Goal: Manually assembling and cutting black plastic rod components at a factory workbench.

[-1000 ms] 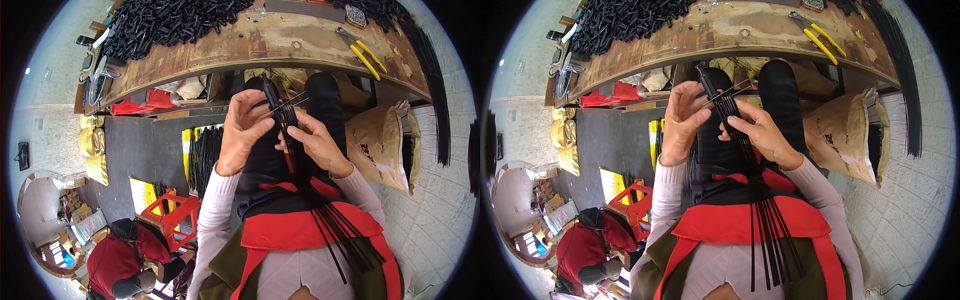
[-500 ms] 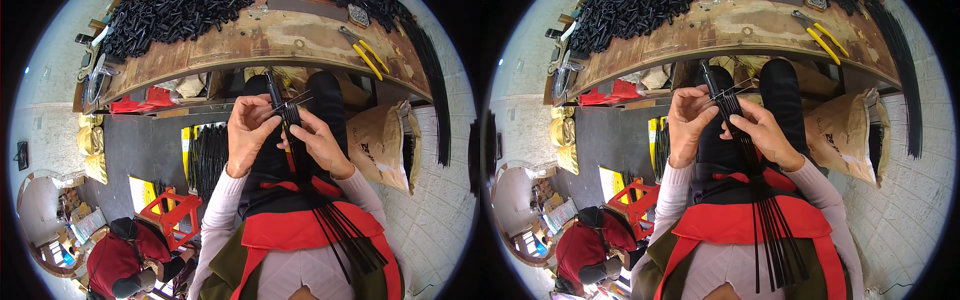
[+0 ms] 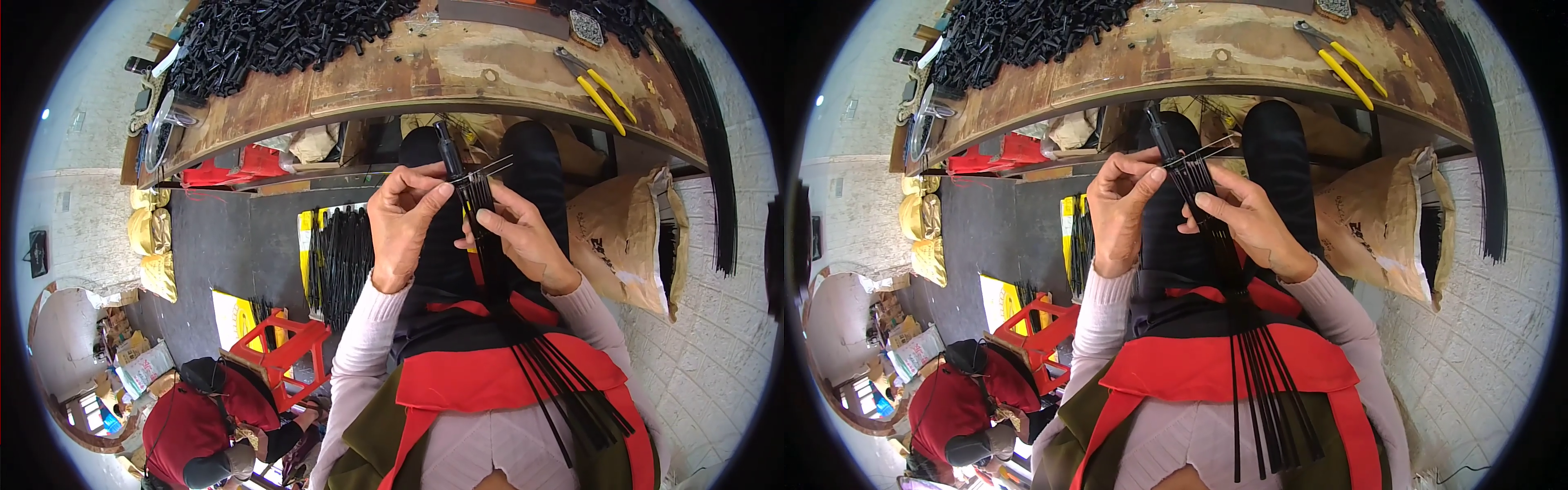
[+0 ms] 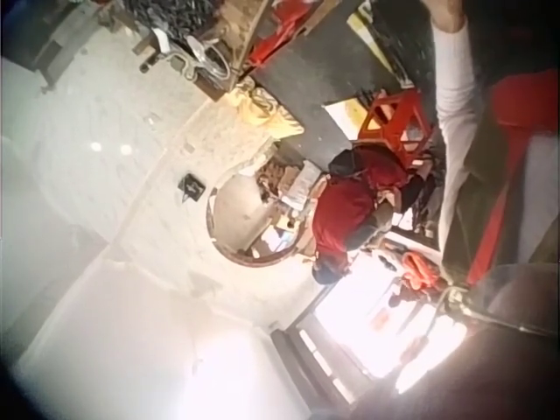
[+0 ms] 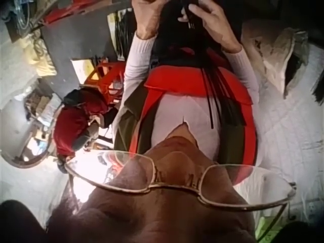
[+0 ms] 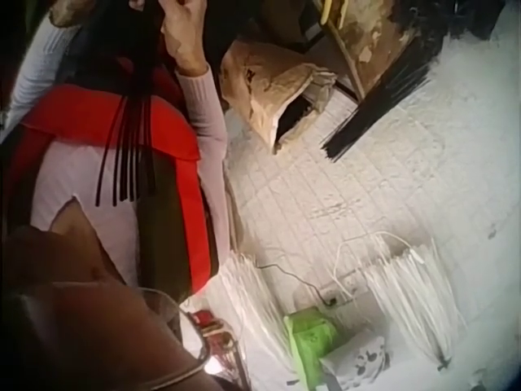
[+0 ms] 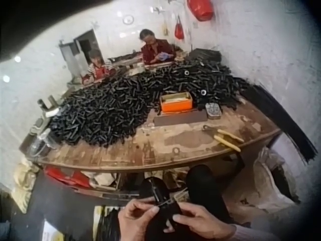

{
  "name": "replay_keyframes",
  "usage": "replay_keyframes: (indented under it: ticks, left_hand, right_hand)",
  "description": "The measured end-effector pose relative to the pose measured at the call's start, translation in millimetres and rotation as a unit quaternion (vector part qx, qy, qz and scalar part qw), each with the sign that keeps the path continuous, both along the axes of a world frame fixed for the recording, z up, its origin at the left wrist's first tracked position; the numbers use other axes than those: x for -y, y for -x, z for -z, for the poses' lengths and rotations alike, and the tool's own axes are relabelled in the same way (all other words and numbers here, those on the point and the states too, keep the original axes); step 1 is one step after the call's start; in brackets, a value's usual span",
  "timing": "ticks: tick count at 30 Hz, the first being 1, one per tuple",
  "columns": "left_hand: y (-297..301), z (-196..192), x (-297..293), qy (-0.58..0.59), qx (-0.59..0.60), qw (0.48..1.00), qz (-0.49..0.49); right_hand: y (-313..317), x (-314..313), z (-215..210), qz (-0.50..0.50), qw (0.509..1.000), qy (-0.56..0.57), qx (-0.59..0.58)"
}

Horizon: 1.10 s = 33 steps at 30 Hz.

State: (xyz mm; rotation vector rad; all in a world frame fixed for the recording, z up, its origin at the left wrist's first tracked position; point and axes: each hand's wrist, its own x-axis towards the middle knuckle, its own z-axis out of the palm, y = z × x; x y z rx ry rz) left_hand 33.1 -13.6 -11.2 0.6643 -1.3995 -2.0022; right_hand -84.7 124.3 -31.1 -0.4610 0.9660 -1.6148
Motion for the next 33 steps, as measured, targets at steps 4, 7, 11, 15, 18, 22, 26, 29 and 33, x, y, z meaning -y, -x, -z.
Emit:
replay_keyframes:
  ticks: [4,7,11,15,18,22,26,29,33]
  left_hand:
    - [-1.8,0.0,3.5,-0.017,0.003,1.000,0.024]
    - [-1.7,4.0,4.5,-0.121,-0.057,0.990,0.047]
    - [2.5,3.2,-1.8,-0.103,-0.040,0.994,0.024]
    - [5.9,-7.1,1.5,-0.040,0.013,0.999,0.009]
    - [5.7,-5.6,5.1,-0.047,-0.006,0.999,0.004]
    - [3.2,-1.2,8.0,-0.063,0.000,0.998,0.018]
    - [3.9,2.9,8.1,-0.091,-0.043,0.994,0.033]
    - [5.6,7.6,14.7,-0.134,-0.085,0.983,0.094]
    - [4.1,25.7,22.1,-0.194,-0.140,0.959,0.154]
  right_hand:
    - [0.7,-3.6,-2.5,-0.006,1.000,0.010,0.014]
    - [-2.3,-4.9,-2.3,0.002,1.000,0.005,0.026]
    - [-6.7,-2.9,-2.9,0.031,0.999,-0.013,0.002]
    - [-8.1,0.5,-6.4,0.026,0.999,-0.020,-0.012]
    - [-8.4,2.9,-7.5,0.024,0.999,-0.025,-0.011]
    - [-7.9,3.0,-7.4,0.014,0.999,-0.027,-0.011]
    - [-4.2,2.0,-6.0,0.002,1.000,-0.017,-0.014]
    - [0.8,0.5,-2.8,-0.022,1.000,0.003,0.009]
    - [1.7,1.6,-2.4,-0.057,0.996,0.029,0.067]
